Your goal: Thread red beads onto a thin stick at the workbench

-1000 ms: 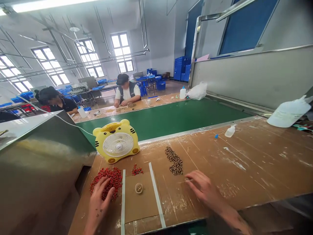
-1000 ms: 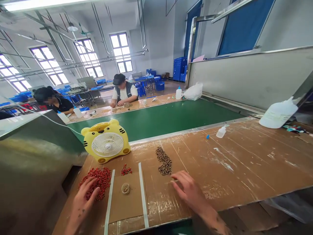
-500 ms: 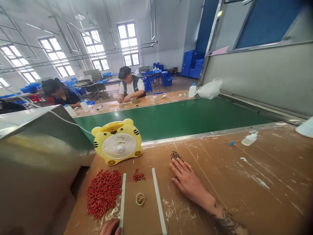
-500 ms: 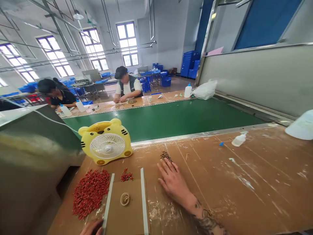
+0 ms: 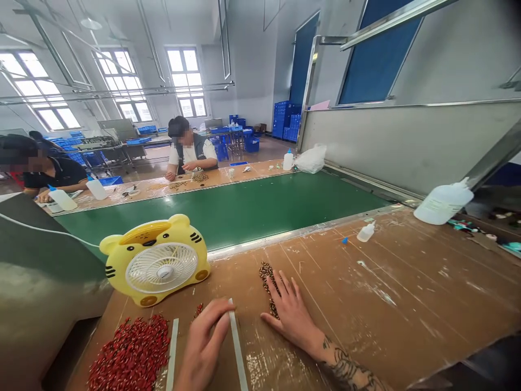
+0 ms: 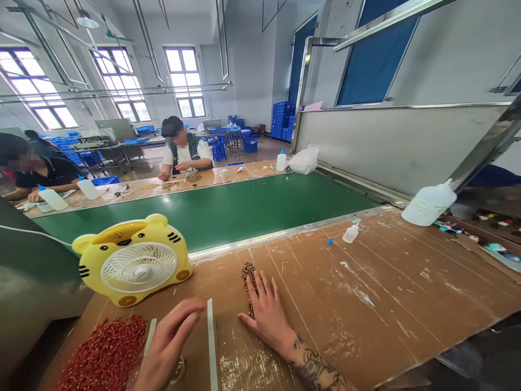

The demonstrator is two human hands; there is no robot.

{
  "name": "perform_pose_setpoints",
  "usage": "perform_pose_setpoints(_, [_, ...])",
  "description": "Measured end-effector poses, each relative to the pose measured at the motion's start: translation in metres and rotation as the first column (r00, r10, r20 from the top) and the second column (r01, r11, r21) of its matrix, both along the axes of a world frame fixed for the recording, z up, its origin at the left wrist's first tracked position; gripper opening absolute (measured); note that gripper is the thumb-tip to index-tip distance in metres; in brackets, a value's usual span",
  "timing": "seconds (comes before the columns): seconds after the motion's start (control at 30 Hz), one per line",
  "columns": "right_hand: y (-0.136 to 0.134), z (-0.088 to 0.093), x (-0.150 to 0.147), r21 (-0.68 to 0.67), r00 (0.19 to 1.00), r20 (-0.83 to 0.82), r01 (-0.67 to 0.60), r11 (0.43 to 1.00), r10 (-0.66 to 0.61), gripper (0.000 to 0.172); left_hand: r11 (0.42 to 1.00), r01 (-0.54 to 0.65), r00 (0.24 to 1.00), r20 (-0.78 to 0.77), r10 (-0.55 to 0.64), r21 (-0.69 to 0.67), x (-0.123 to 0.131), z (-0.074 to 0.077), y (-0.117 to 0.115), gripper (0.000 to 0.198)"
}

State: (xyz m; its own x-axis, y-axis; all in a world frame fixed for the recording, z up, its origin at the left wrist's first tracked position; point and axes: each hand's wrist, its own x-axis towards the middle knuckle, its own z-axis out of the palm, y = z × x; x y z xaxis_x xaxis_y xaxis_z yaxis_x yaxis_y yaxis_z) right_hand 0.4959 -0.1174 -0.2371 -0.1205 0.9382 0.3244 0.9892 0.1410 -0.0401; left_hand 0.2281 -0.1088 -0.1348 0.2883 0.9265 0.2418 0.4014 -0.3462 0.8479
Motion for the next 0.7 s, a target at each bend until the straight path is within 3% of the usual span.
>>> perform_pose_setpoints(0.1, [-0.003,-0.017,-0.002,0.005,0.995,-0.063,0.074,0.997,-0.074,0.088,0.95,0.303,0.943,-0.12,-0.311,-0.081,0.076,0.003,0.065,0.047])
perform_pose_setpoints(0.17, [0.001,-0.024,-0.003,-0.002,0.99,-0.093,0.106,0.994,-0.105,0.086,0.926,0.371,0.914,-0.149,-0.378,-0.078,0.113,-0.01,0.098,0.05])
perform_pose_setpoints(0.27, [0.011,-0.028,-0.003,-0.017,0.981,-0.126,0.145,0.989,-0.146,0.084,0.905,0.417,0.887,-0.181,-0.425,-0.085,0.142,-0.039,0.124,0.057])
perform_pose_setpoints(0.33, [0.019,-0.027,-0.003,-0.011,0.978,-0.146,0.146,0.989,-0.146,0.084,0.894,0.438,0.873,-0.193,-0.447,-0.093,0.149,-0.055,0.128,0.06])
perform_pose_setpoints(0.43, [0.03,-0.026,-0.001,0.04,0.979,-0.177,0.111,0.993,-0.103,0.082,0.884,0.456,0.862,-0.193,-0.468,-0.105,0.151,-0.068,0.125,0.061])
perform_pose_setpoints(0.57, [0.036,-0.033,0.001,0.144,0.975,-0.218,0.073,0.987,-0.04,0.072,0.897,0.425,0.881,-0.172,-0.441,-0.122,0.155,-0.071,0.113,0.061])
perform_pose_setpoints(0.7, [0.036,-0.044,0.007,0.209,0.965,-0.26,0.032,0.977,0.024,0.07,0.944,0.307,0.934,-0.154,-0.324,-0.125,0.163,-0.069,0.089,0.062])
